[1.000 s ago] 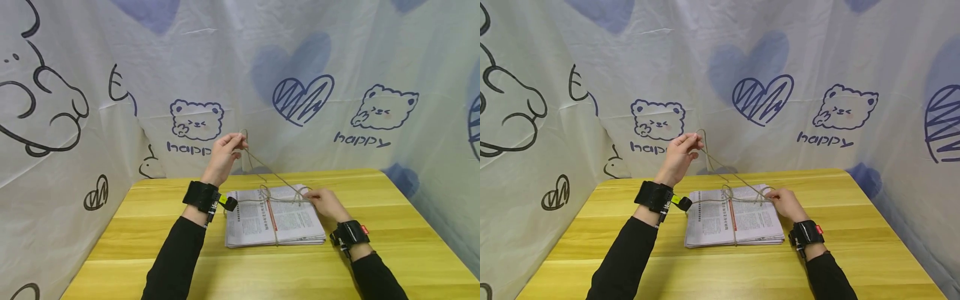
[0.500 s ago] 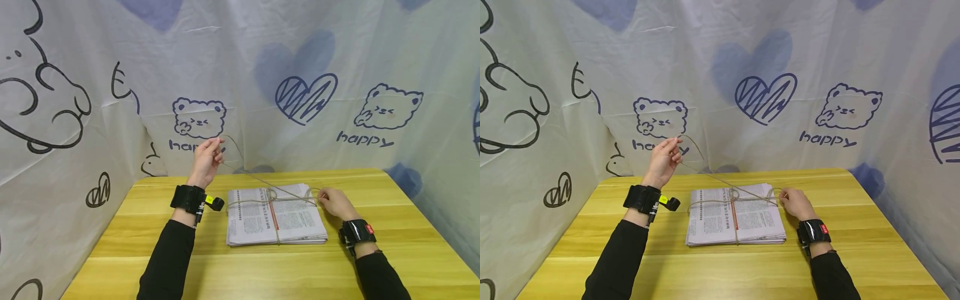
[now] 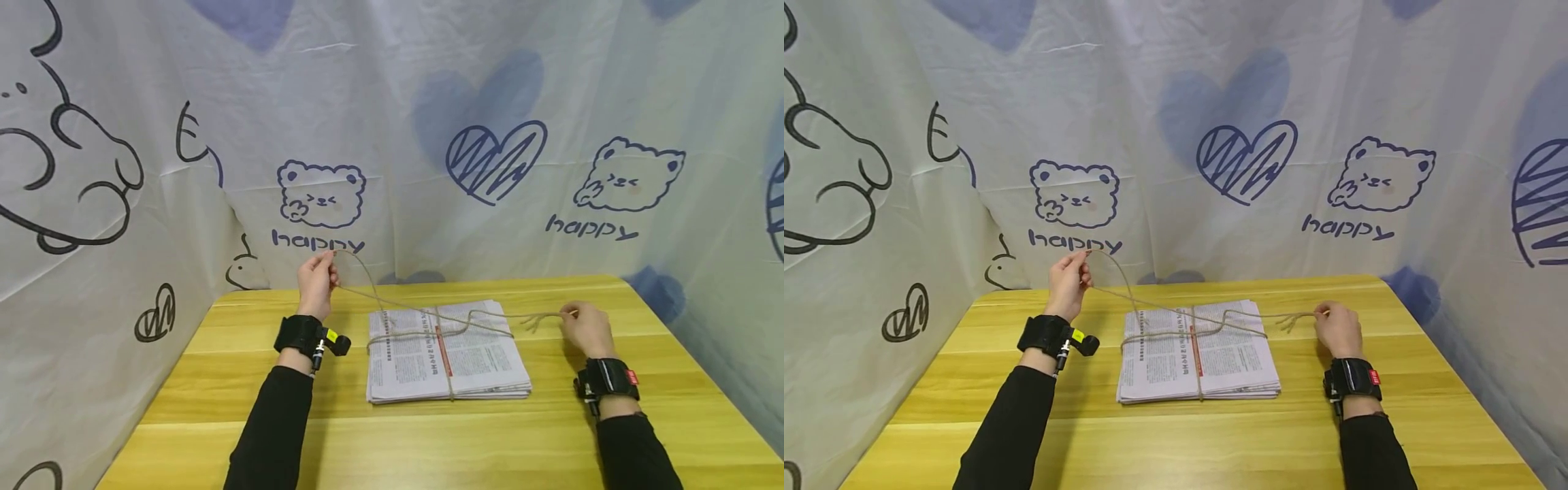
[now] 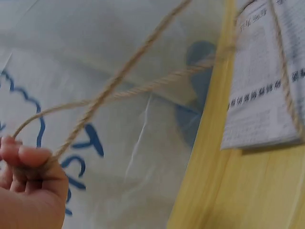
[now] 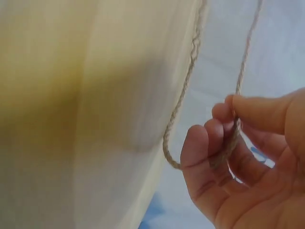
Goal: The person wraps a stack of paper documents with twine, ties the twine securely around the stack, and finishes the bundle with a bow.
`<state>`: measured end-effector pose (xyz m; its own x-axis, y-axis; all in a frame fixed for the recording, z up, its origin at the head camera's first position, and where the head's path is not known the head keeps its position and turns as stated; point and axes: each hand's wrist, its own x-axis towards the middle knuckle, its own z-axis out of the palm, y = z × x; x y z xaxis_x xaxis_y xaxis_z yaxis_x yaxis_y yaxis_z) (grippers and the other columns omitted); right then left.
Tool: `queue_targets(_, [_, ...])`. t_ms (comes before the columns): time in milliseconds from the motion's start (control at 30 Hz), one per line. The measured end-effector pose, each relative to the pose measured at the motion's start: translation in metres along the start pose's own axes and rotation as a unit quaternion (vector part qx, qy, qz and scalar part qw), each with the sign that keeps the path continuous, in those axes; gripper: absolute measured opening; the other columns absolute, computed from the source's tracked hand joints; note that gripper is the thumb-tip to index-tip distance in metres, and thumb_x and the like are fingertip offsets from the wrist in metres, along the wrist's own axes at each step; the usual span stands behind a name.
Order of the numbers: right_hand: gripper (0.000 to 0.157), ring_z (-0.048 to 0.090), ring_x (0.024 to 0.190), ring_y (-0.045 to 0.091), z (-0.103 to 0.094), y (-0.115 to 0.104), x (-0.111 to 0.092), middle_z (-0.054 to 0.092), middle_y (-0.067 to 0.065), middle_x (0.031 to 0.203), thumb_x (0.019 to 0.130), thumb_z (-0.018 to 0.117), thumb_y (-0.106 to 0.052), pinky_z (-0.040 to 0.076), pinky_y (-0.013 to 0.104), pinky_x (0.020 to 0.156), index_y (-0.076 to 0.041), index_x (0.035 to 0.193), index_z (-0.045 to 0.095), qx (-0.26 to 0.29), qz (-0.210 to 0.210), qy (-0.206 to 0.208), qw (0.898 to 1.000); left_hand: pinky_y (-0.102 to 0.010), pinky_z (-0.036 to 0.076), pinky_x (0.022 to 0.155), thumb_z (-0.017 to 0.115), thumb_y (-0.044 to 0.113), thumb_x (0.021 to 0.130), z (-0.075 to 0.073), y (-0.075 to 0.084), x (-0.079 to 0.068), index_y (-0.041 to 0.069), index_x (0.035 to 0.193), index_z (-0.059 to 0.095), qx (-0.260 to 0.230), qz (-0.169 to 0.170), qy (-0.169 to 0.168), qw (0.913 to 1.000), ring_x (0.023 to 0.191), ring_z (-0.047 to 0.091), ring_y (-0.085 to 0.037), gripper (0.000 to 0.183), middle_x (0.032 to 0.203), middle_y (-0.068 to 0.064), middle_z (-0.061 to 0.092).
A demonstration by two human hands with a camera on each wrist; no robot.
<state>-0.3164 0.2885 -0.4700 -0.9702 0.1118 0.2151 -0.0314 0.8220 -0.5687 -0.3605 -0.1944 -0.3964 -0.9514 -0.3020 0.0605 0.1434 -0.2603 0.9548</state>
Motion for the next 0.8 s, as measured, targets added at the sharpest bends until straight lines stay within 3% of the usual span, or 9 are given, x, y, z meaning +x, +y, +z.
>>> queue_targets(67, [0.024, 0.061, 0.077, 0.036, -0.002, 0.002, -0.001, 0.066, 0.030, 0.099, 0.097, 0.053, -0.011, 0.043, 0.034, 0.056, 0.006, 0.107, 0.067, 0.008, 0.008, 0.008, 1.000, -0.019, 0.040, 0.050, 0.055, 0.019, 0.102, -0.009, 0.002, 0.003, 0.008, 0.104, 0.066, -0.018, 0.003, 0.031, 0.9993, 0.052, 0.042, -0.007, 0.016, 0.071, 0.002, 0.053])
queue_targets(167, [0.031, 0.059, 0.073, 0.034, -0.004, 0.001, -0.001, 0.064, 0.032, 0.104, 0.099, 0.053, -0.017, 0.041, 0.033, 0.056, 0.007, 0.115, 0.064, 0.003, 0.009, -0.015, 1.000, -0.018, 0.041, 0.050, 0.052, 0.018, 0.102, -0.022, 0.007, 0.005, 0.008, 0.112, 0.065, -0.016, 0.008, 0.051, 0.9985, 0.056, 0.046, -0.006, 0.019, 0.079, 0.000, 0.060])
queue_targets(267, [0.038, 0.058, 0.092, 0.046, -0.004, -0.008, 0.000, 0.058, 0.036, 0.118, 0.099, 0.055, -0.020, 0.048, 0.050, 0.072, 0.009, 0.123, 0.060, -0.004, -0.011, -0.031, 0.999, -0.016, 0.043, 0.054, 0.051, 0.018, 0.103, -0.026, 0.011, 0.005, 0.005, 0.128, 0.057, -0.021, -0.002, 0.053, 0.9984, 0.062, 0.050, -0.005, 0.029, 0.091, -0.004, 0.064])
queue_targets(367, [0.042, 0.043, 0.120, 0.056, -0.005, -0.021, 0.002, 0.049, 0.038, 0.131, 0.099, 0.056, -0.022, 0.036, 0.066, 0.097, 0.008, 0.128, 0.057, 0.005, -0.037, -0.045, 0.998, -0.016, 0.045, 0.060, 0.052, 0.017, 0.102, -0.026, 0.011, 0.004, 0.006, 0.133, 0.051, -0.056, -0.028, 0.060, 0.9962, 0.070, 0.052, -0.007, 0.032, 0.099, -0.006, 0.062])
queue_targets(400, [0.043, 0.037, 0.126, 0.057, -0.005, -0.025, 0.002, 0.047, 0.037, 0.133, 0.099, 0.056, -0.023, 0.030, 0.068, 0.103, 0.008, 0.129, 0.056, 0.013, -0.045, -0.052, 0.998, -0.017, 0.045, 0.062, 0.052, 0.016, 0.102, -0.026, 0.011, 0.005, 0.007, 0.131, 0.051, -0.074, -0.039, 0.063, 0.9945, 0.072, 0.052, -0.008, 0.031, 0.100, -0.006, 0.061])
queue_targets(500, [0.045, 0.038, 0.129, 0.053, -0.006, -0.037, 0.001, 0.047, 0.034, 0.137, 0.101, 0.053, -0.028, 0.031, 0.065, 0.105, 0.006, 0.132, 0.055, 0.036, -0.075, -0.084, 0.993, -0.019, 0.046, 0.068, 0.052, 0.010, 0.101, -0.029, 0.007, 0.007, 0.008, 0.130, 0.049, -0.136, -0.070, 0.074, 0.9855, 0.079, 0.053, -0.011, 0.029, 0.102, -0.006, 0.058])
queue_targets(567, [0.043, 0.044, 0.125, 0.051, -0.007, -0.046, -0.002, 0.051, 0.032, 0.134, 0.102, 0.054, -0.027, 0.036, 0.063, 0.102, 0.004, 0.131, 0.056, 0.044, -0.102, -0.096, 0.989, -0.020, 0.047, 0.072, 0.051, 0.004, 0.100, -0.032, 0.005, 0.008, 0.007, 0.135, 0.046, -0.169, -0.086, 0.088, 0.9780, 0.081, 0.054, -0.012, 0.035, 0.102, -0.007, 0.057])
queue_targets(667, [0.031, 0.059, 0.106, 0.040, -0.003, -0.058, -0.005, 0.064, 0.024, 0.117, 0.100, 0.058, -0.020, 0.048, 0.053, 0.089, 0.000, 0.123, 0.063, 0.059, -0.151, -0.117, 0.980, -0.023, 0.049, 0.076, 0.046, -0.001, 0.100, -0.037, 0.003, 0.009, 0.007, 0.146, 0.038, -0.198, -0.101, 0.107, 0.9690, 0.083, 0.055, -0.014, 0.047, 0.102, -0.008, 0.056])
queue_targets(800, [0.021, 0.061, 0.081, 0.019, 0.012, -0.074, -0.009, 0.069, 0.008, 0.092, 0.094, 0.067, -0.015, 0.049, 0.033, 0.072, -0.006, 0.113, 0.069, 0.066, -0.199, -0.193, 0.959, -0.023, 0.046, 0.075, 0.039, 0.003, 0.103, -0.043, 0.003, 0.014, 0.008, 0.149, 0.034, -0.251, -0.117, 0.100, 0.9556, 0.082, 0.050, -0.014, 0.046, 0.100, -0.006, 0.052])
